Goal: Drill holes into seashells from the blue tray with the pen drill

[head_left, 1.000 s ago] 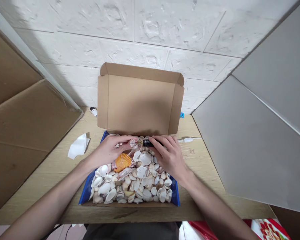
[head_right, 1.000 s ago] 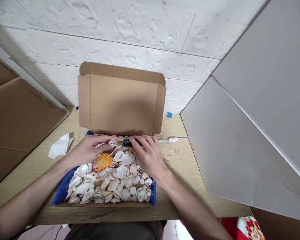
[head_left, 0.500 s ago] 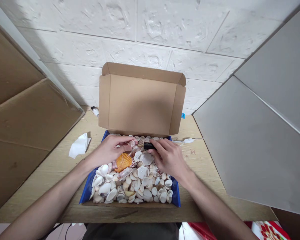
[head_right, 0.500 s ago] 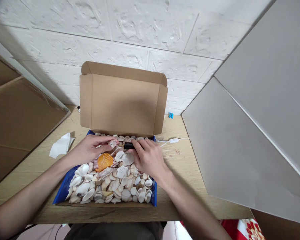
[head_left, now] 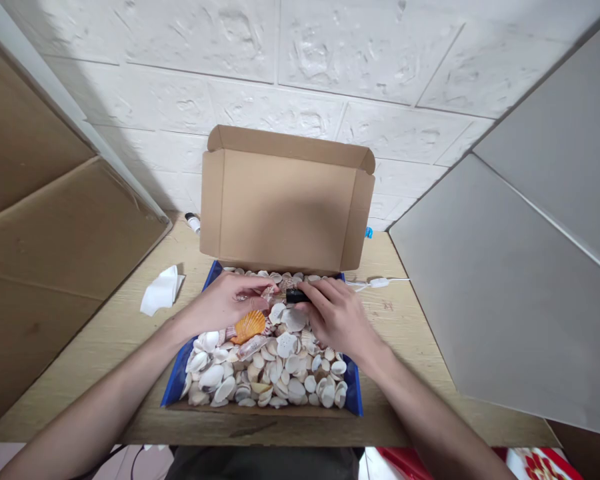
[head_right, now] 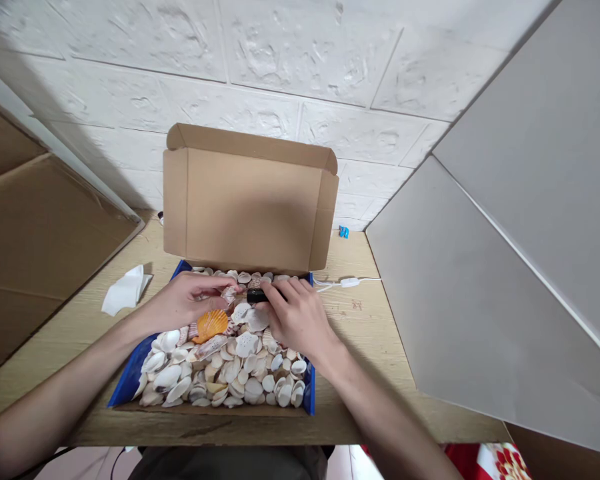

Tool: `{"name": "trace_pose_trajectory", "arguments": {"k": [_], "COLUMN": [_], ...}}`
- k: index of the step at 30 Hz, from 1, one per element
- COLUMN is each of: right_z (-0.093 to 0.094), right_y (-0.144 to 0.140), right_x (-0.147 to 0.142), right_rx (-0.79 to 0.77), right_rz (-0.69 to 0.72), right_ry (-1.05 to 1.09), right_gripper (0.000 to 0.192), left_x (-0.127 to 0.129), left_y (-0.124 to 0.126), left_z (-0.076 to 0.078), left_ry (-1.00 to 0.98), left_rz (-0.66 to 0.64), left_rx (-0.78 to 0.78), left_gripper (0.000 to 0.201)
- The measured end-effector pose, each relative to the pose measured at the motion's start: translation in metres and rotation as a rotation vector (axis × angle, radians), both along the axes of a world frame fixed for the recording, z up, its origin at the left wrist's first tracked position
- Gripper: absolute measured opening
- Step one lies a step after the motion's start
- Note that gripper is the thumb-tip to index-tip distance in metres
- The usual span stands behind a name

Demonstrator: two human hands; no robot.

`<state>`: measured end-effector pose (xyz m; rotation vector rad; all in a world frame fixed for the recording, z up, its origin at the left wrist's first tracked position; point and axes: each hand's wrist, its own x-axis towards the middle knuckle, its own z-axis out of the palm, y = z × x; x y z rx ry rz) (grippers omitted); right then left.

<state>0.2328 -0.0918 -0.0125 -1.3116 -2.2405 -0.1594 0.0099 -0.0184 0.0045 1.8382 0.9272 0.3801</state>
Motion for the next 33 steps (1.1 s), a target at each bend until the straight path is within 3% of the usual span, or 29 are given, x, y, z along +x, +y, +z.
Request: {"name": "trace_pose_trajectory", "arguments": {"k": [4,17,33], "right_z": [0.0005,0.0024,-0.0018], "right_y": [-0.0001,-0.0001,0.0016], "right_x": [-0.0038,0.0003,0.0006], "right_rx": [-0.077,0.058,0.045], "right_rz": [0.029,-0.002,-0.070], "right_ry": [-0.026,0.019,0.085], "right_gripper": [0.028,0.025,0.026], "left_x": [0.0009,0.0004,-0.0002], "left_y": [-0.0015,-0.0009,0.0025], "left_z": [-0.0015,0.0008,0.0045], "left_ry": [0.017,0.025,-0.003], "left_rz": [-0.033,-0.001,0.050], "left_rx": [0.014,0.115,0.140], "left_gripper": [0.027,0.030,0.028]}}
